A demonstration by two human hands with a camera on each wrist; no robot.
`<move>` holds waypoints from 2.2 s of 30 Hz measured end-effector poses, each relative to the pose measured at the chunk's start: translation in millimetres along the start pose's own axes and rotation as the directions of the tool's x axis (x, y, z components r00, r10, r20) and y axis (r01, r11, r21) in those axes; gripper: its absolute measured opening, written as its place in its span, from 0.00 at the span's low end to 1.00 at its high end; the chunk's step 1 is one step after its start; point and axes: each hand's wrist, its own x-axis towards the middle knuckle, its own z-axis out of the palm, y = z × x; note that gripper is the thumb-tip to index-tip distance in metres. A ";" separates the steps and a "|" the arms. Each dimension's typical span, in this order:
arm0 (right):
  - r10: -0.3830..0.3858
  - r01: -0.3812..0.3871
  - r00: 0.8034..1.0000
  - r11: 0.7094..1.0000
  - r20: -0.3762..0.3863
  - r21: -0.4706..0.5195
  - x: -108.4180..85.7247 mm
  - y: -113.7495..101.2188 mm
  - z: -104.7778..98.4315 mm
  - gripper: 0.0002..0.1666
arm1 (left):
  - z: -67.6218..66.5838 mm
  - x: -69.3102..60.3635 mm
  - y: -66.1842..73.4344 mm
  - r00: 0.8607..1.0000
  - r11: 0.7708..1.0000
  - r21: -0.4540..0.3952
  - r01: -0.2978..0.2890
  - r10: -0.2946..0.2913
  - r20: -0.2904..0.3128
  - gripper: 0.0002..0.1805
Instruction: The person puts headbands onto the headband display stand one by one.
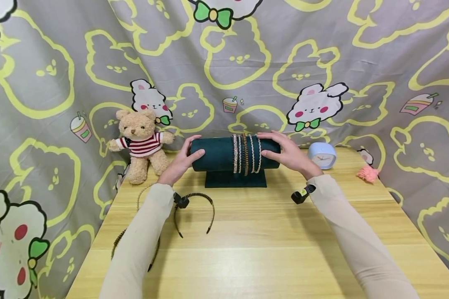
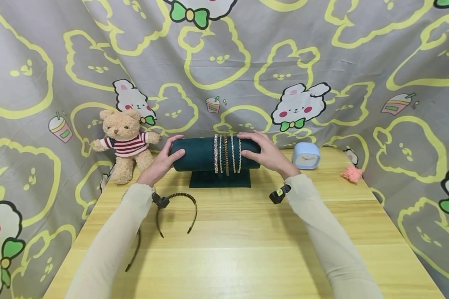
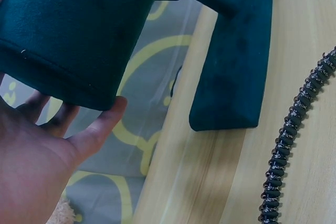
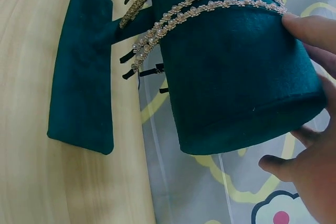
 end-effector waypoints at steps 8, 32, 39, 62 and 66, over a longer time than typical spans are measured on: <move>0.009 -0.003 0.999 0.992 -0.046 0.125 -3.3 7.5 -0.4 0.36 | 0.1 -1.0 0.1 1.000 1.000 0.020 0.014 -0.014 -0.008 0.38; 0.129 -0.130 0.991 0.831 0.040 0.541 -1.4 45.0 5.2 0.35 | -0.4 2.0 -2.6 1.000 1.000 0.015 0.009 -0.009 -0.008 0.37; 0.131 -0.137 0.990 0.808 0.052 0.572 -1.8 48.2 7.2 0.32 | 0.5 1.7 -1.2 1.000 1.000 0.013 0.004 -0.004 -0.007 0.37; 0.123 -0.102 0.992 0.796 0.005 0.596 0.6 52.6 11.6 0.30 | -29.8 -24.7 -4.4 1.000 0.998 0.063 -0.028 0.028 0.000 0.37; 0.122 -0.100 0.992 0.794 0.004 0.599 0.4 53.4 11.9 0.31 | -39.2 -36.9 -12.1 1.000 0.993 0.114 0.017 -0.020 0.021 0.37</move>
